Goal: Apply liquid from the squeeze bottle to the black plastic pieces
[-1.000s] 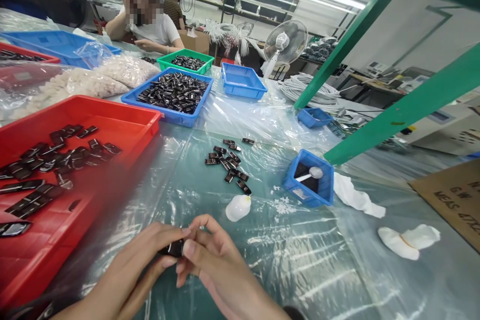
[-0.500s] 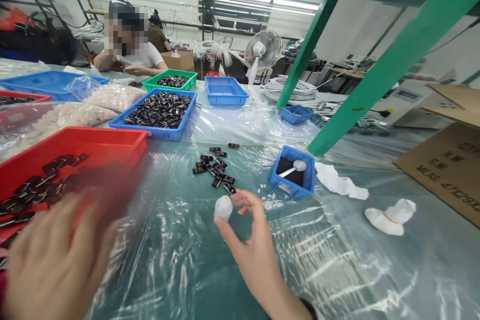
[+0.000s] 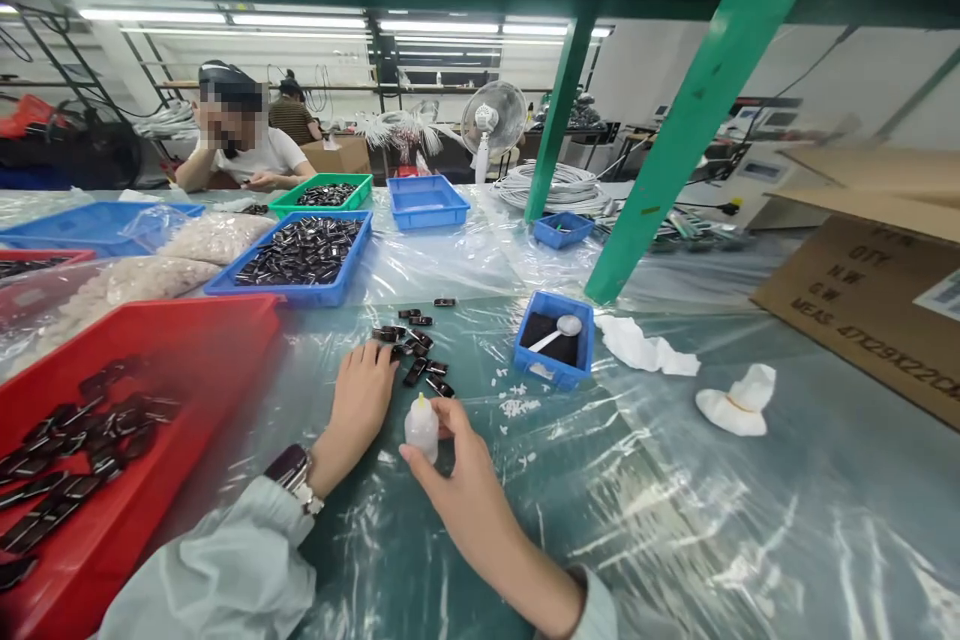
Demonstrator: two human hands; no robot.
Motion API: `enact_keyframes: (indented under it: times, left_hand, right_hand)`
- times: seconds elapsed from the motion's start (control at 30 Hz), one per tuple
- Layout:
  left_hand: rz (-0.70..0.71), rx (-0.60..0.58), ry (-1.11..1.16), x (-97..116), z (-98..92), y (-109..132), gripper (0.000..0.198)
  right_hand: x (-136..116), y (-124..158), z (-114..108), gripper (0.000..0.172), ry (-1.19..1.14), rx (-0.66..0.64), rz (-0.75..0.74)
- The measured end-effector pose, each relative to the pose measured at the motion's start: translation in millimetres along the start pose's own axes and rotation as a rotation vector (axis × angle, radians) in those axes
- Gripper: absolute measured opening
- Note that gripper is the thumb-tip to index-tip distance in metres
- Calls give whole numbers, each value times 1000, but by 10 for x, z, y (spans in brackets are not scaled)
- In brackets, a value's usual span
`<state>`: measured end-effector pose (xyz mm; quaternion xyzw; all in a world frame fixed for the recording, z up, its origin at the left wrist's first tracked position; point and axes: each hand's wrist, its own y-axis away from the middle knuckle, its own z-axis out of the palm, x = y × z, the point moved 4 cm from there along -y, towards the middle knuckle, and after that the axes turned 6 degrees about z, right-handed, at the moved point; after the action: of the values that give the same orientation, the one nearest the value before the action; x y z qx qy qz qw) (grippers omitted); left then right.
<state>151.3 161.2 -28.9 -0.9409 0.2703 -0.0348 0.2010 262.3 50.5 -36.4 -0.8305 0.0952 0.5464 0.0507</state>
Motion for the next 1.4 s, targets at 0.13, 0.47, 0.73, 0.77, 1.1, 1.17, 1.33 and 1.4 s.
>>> enact_keyframes:
  times: [0.13, 0.47, 0.73, 0.77, 1.1, 1.17, 1.33, 1.4]
  left_hand:
    - [-42, -69, 85, -50, 21, 139, 20]
    - [-70, -146, 571, -130, -394, 1053, 19]
    - [-169, -151, 797, -295, -370, 1188, 24]
    - [-171, -145, 830, -304, -387, 1190, 24]
    - [-186, 101, 1032, -353, -523, 1285, 22]
    - [-194, 111, 1036, -332, -537, 1295, 21]
    - [-215, 126, 1031, -310, -585, 1315, 22]
    - [-209, 127, 1033, -309, -598, 1318, 22]
  right_hand:
    - [-41, 4, -40, 29, -8, -1, 4]
    - [-95, 16, -46, 31, -41, -71, 3]
    - [-95, 151, -35, 42, -53, -237, 93]
    - [-88, 161, -36, 43, -56, -248, 113]
    - [-129, 247, -120, 30, -73, -47, 56]
    - [-164, 256, -132, 27, -94, -22, -7]
    - [-225, 260, -152, 25, -74, -9, -55]
    - [-224, 258, -156, 25, -47, -2, -50]
